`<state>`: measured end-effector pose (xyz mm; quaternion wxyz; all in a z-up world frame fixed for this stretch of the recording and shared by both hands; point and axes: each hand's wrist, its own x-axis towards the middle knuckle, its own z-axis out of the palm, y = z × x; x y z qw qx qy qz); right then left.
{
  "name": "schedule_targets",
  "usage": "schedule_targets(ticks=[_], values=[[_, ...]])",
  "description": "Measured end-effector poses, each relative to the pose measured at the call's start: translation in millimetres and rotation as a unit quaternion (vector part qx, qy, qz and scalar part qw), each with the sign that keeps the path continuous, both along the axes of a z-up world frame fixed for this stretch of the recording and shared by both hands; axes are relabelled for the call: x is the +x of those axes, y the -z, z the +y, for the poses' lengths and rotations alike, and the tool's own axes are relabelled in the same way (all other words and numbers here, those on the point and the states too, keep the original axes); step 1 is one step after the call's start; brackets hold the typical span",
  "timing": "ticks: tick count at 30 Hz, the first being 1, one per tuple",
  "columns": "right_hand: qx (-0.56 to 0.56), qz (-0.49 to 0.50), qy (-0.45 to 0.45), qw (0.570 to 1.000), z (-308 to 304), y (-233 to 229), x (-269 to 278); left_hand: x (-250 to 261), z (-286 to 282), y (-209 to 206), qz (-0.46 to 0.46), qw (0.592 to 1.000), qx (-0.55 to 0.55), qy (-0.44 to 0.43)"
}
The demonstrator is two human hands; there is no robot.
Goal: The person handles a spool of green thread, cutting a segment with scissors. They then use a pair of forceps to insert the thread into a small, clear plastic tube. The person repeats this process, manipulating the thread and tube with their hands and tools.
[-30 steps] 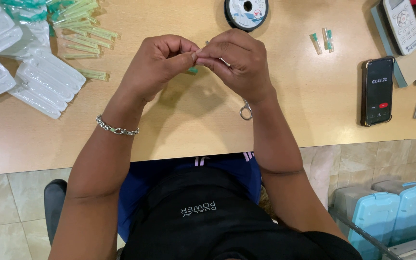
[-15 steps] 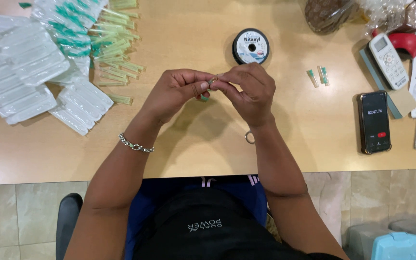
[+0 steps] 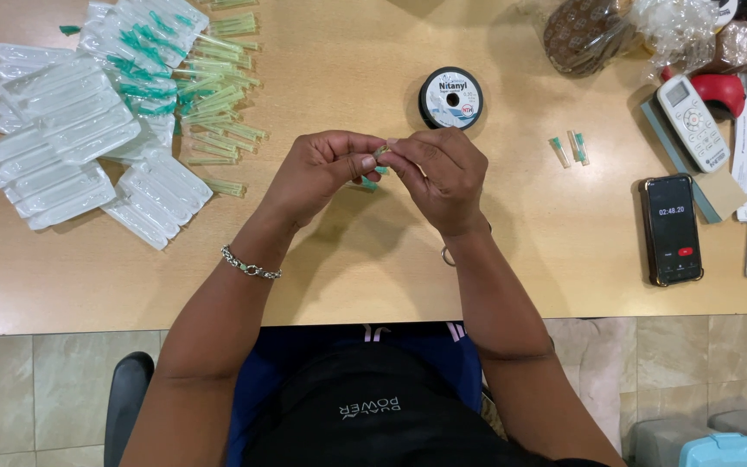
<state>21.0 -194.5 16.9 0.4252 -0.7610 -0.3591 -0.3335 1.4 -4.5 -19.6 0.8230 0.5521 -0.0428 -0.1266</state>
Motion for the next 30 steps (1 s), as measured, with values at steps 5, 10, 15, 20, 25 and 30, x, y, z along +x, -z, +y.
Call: schedule_targets(ticks=[5, 10, 15, 20, 25, 30], values=[[-0.006, -0.009, 0.005, 1.000, 0, 1, -2, -3, 3, -11, -0.001, 1.000, -0.003, 0.011], [-0.014, -0.016, 0.002, 1.000, 2, 1, -2, -2, 5, -12, -0.008, 1.000, -0.002, 0.017], [-0.011, -0.037, 0.017, 0.999, 2, 11, 1, -3, 7, -14, -0.011, 1.000, 0.003, 0.013], [-0.039, -0.044, 0.005, 0.998, 6, 4, -2, -4, 9, -12, -0.021, 1.000, 0.009, 0.002], [-0.061, 0.001, -0.042, 0.997, 4, 2, -3, -7, 11, -18, -0.021, 1.000, 0.007, 0.001], [0.157, 0.254, -0.083, 0.951, -15, 22, 6, -6, 20, -32, -0.023, 1.000, 0.000, -0.017]])
